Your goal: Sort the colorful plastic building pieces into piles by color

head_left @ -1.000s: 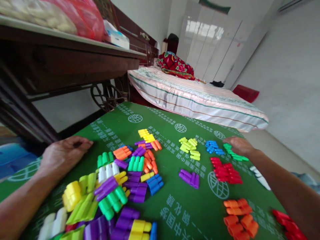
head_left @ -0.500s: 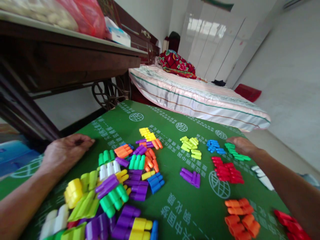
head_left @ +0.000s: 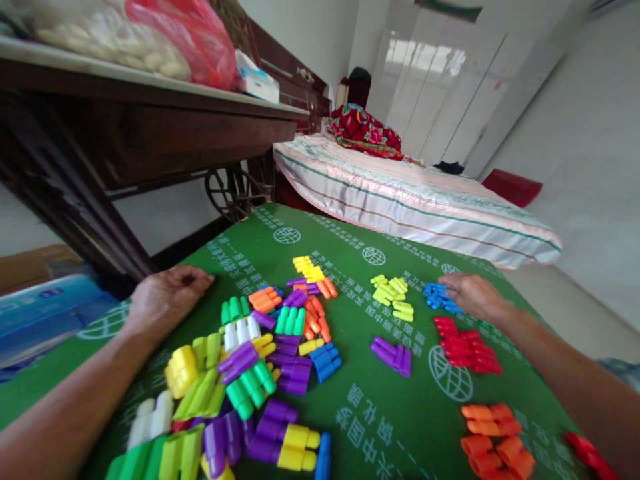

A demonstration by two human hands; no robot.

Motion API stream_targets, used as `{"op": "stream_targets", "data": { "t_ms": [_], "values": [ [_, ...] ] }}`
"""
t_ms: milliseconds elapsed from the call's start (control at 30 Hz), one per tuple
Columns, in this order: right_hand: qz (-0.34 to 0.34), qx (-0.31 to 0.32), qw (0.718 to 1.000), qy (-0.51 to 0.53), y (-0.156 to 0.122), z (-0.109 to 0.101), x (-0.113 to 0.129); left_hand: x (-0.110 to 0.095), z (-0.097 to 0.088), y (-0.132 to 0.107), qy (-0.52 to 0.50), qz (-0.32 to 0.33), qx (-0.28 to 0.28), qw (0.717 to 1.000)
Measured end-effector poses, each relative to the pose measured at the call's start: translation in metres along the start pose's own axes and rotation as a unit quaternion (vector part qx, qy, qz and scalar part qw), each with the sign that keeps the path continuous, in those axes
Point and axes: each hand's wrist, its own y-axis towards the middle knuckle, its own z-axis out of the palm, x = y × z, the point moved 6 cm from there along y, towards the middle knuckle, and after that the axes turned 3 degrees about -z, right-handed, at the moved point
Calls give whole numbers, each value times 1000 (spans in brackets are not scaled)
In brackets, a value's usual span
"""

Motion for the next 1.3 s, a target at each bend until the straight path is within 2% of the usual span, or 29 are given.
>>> {"op": "stream_targets", "data": {
  "t_ms": [100,233,400,467,533,667,833,933,1000,1100,1233,1300],
  "values": [
    [-81,-25,994,63,10,-19,68,-4,-2,-5,8,-26,19,999],
    [-180,-55,974,125,18,-46,166,-8,-4,-7,15,-18,23,999],
    [-304,-61,947,88,22,-60,274,-7,-3,-7,1,-8,15,1000],
    [-329,-60,941,61,24,-58,302,-6,-2,-6,7,-4,13,1000],
    [-322,-62,944,45,27,-57,319,-5,-2,-5,12,-3,14,1000],
    [-293,-65,953,25,32,-57,328,-2,-2,0,14,1,10,1000],
    [-243,-90,965,33,24,-69,307,-3,-4,5,39,-3,23,999],
    [-203,-114,965,121,12,-77,269,-5,-8,4,42,-13,14,999],
    [-150,-125,963,188,3,-75,224,-7,-10,3,37,-15,9,999],
    [-3,-145,966,213,-16,-56,126,-9,-10,2,29,-15,13,999],
    [183,-130,969,104,-50,-18,-7,-7,-7,2,27,-14,18,999],
    [221,-118,964,85,-64,-1,-51,-4,-6,3,17,-2,4,1000]
  ]
}}
